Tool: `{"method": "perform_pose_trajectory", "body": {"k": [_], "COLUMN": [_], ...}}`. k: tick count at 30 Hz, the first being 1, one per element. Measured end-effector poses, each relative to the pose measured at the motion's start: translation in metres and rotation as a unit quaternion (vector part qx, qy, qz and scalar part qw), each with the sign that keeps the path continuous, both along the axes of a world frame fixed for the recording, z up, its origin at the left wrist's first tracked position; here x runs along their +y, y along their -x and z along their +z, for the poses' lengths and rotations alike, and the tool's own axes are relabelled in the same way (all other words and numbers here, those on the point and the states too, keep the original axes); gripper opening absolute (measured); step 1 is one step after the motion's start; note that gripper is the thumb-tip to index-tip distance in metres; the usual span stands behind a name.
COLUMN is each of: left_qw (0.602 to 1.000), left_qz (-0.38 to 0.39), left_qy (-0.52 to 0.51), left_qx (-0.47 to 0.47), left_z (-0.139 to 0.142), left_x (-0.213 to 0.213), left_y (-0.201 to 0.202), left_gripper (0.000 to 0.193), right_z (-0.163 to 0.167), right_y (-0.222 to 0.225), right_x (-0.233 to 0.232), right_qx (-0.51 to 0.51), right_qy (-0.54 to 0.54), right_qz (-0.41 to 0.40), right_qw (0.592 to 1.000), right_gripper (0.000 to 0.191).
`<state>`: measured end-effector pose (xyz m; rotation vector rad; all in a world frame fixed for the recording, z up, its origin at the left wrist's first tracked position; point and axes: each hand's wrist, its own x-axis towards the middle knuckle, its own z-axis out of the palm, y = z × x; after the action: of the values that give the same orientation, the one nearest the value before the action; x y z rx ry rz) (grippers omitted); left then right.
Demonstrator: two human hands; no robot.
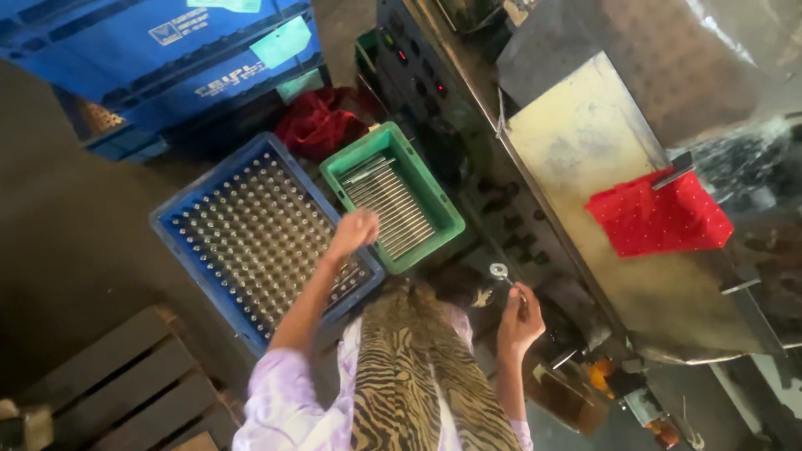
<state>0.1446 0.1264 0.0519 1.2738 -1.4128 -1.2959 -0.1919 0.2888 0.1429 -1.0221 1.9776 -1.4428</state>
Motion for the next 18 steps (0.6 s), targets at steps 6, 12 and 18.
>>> {"method": "perform_pose_trajectory", "body": {"k": [6, 12, 18], "left_qw": [0.822, 0.814, 0.827], "left_qz": [-0.135, -0.164, -0.128], "left_qy": [0.075, 0.075, 0.087], "left_qx": [-0.549, -0.552, -0.541], "left_z": [-0.009, -0.018, 0.006], "left_x": [0.105, 0.110, 0.124], "left_y": [-0.037, -0.025, -0.046], "left_gripper": [0.011, 0.012, 0.007], "right_z": [0.003, 0.008, 0.022], "right_y": [-0.015, -0.034, -0.044], "right_x": [0.001, 0.012, 0.016], "right_qx": [0.016, -0.005, -0.007], "right_qy": [-0.002, -0.003, -0.008], "right_qz": [0.002, 0.049, 0.052], "right_qw": [1.000, 0.999, 0.999], "right_gripper": [0.020, 0.020, 0.022]}}
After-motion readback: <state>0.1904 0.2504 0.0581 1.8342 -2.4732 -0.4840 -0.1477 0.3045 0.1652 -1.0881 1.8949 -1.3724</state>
